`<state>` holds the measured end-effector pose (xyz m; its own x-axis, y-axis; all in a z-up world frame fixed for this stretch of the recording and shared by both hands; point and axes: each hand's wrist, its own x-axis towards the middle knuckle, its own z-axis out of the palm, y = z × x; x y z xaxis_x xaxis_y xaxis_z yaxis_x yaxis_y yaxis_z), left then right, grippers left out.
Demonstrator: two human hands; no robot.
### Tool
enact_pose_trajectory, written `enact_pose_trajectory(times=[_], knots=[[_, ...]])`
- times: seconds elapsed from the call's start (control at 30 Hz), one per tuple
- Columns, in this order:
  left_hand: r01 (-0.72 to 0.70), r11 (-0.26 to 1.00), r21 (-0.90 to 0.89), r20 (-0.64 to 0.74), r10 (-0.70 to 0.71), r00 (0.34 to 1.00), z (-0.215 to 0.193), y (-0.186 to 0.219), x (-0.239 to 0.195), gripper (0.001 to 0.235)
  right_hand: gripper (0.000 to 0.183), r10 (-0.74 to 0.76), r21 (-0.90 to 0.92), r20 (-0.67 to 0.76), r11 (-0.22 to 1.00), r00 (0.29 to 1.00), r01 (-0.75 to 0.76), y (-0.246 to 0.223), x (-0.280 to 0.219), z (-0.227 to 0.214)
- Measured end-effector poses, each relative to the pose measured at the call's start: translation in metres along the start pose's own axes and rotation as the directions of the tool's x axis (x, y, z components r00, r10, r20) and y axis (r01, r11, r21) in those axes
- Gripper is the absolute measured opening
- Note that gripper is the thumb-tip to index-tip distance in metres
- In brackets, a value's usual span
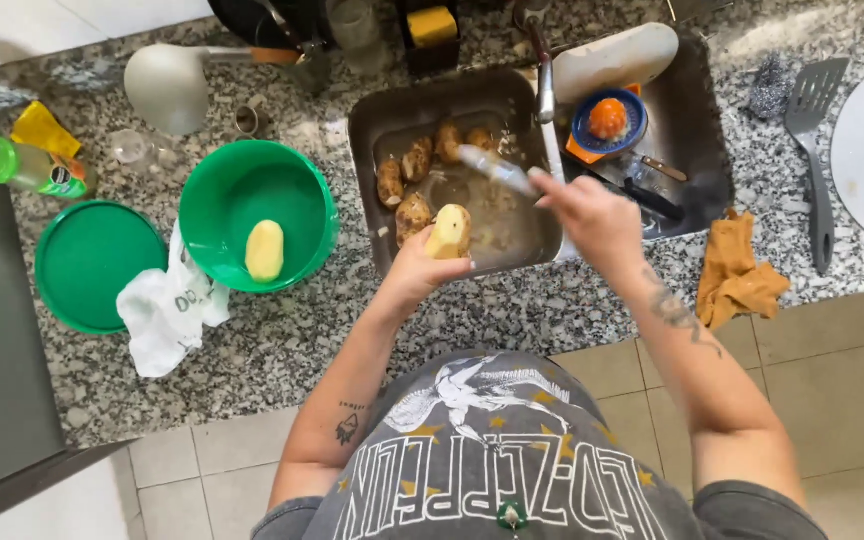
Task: The person peels potatoes over a kitchen sink using a knife and places the peeled potatoes into a green bowl. They briefly walk to the stove to pour oil into a pan before returning to the sink to continue peeling.
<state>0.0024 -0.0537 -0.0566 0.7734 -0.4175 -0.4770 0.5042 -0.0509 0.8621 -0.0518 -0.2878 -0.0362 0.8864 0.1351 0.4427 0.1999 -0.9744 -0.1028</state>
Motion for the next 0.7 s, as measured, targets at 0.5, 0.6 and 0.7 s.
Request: enact_pose_trajectory(times=[0.5, 0.6, 0.7], knots=[[0.043, 0.999, -0.013, -0.018, -0.043, 0.999, 0.000, -0.001, 0.005, 0.055, 0.011, 0.026, -0.079, 0.063, 0.997, 0.998, -0.021, 0.005, -0.003, 0.014], [-0.014, 1.000, 0.024, -0.016, 0.015, 1.000, -0.002, 0.016, 0.001, 0.059, 0.028, 0.182, 0.058, 0.106, 0.980, 0.977, -0.189, 0.015, 0.011, 0.012], [0.026, 0.997, 0.078, 0.013, -0.027, 1.000, -0.002, 0.025, -0.008, 0.061, 0.030, 0.098, 0.451, 0.250, 0.869, 0.963, -0.205, -0.003, 0.018, -0.008]])
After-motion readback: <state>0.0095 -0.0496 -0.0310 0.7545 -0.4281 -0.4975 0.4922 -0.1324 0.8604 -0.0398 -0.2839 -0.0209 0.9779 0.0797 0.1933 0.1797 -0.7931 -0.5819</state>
